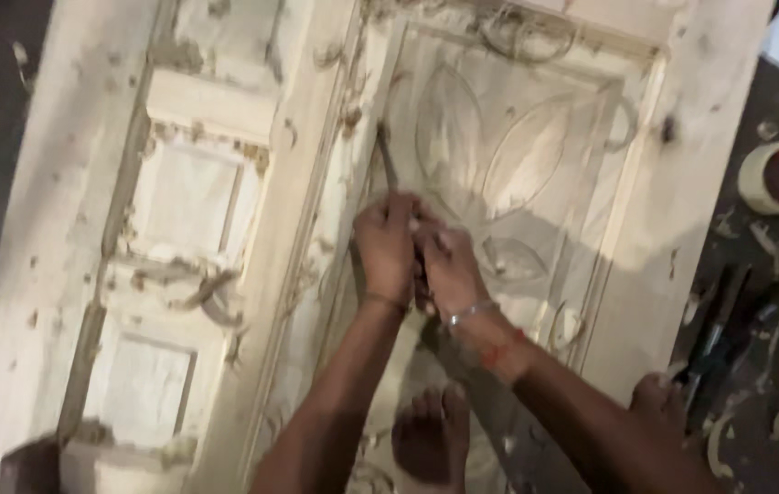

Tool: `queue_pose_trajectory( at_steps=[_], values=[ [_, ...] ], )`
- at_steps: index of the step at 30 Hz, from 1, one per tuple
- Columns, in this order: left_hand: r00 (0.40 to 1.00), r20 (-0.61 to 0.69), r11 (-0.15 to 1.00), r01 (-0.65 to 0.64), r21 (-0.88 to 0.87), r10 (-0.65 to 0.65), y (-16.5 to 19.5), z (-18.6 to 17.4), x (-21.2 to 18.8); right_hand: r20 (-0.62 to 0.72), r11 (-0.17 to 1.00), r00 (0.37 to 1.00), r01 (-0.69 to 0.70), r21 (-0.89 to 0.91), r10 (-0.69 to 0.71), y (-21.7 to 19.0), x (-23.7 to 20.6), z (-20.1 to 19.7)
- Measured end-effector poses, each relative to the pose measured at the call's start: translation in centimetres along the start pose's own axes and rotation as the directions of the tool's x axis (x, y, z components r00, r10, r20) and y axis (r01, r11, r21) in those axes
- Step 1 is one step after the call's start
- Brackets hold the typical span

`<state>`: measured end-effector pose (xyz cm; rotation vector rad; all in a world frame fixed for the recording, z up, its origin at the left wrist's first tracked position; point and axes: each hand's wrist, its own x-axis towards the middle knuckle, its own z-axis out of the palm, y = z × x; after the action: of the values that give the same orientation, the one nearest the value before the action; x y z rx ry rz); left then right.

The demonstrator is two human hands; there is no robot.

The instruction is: The person carves a floral relief pattern into a large wooden door panel using a chisel, bracing the panel with their foot and hand while making repeated cutting strokes. They brush away wood shavings and reposition the chisel to refine leaf and scroll details across the panel.

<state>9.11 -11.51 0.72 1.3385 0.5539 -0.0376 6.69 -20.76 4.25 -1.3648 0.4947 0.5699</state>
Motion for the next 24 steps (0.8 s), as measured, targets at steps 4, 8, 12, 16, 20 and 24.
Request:
queue_pose_trajectory(
  at_steps=[4, 8, 12, 16, 20, 24],
  values=[
    [0.998, -0.043, 0.999, 0.041, -0.004, -0.042, 0.5, 0.3, -0.1, 0.001, 0.997, 0.997, -0.073, 0.031, 0.073, -0.5, 0.0, 0.0],
    [0.997, -0.081, 0.978, 0.037, 0.204, -0.021, 1.1, 0.2, -0.3, 0.0, 1.0, 1.0, -0.008, -0.018, 0.008, -0.3, -0.1, 0.1],
    [0.993, -0.049, 0.993, 0.109, 0.042, -0.107, 0.9, -0.1, -0.1, 0.009, 1.0, 1.0, -0.029, 0.003, 0.029, -0.1, 0.0, 0.3],
    [0.994, -0.008, 0.986, -0.11, 0.125, 0.112, -0.1, -0.3, 0.4, -0.007, 0.999, 0.999, -0.032, 0.033, 0.032, -0.2, 0.0, 0.5],
    [0.997, -0.066, 0.995, 0.031, 0.094, -0.025, -1.0, -0.4, 0.9, -0.007, 1.0, 1.0, -0.001, -0.008, 0.001, -0.1, 0.1, 0.7],
    [0.995, 0.002, 0.989, -0.102, 0.109, 0.102, -1.4, -0.4, 1.3, -0.039, 0.996, 0.996, 0.078, -0.032, -0.079, 0.5, 0.5, 0.6]
  ],
)
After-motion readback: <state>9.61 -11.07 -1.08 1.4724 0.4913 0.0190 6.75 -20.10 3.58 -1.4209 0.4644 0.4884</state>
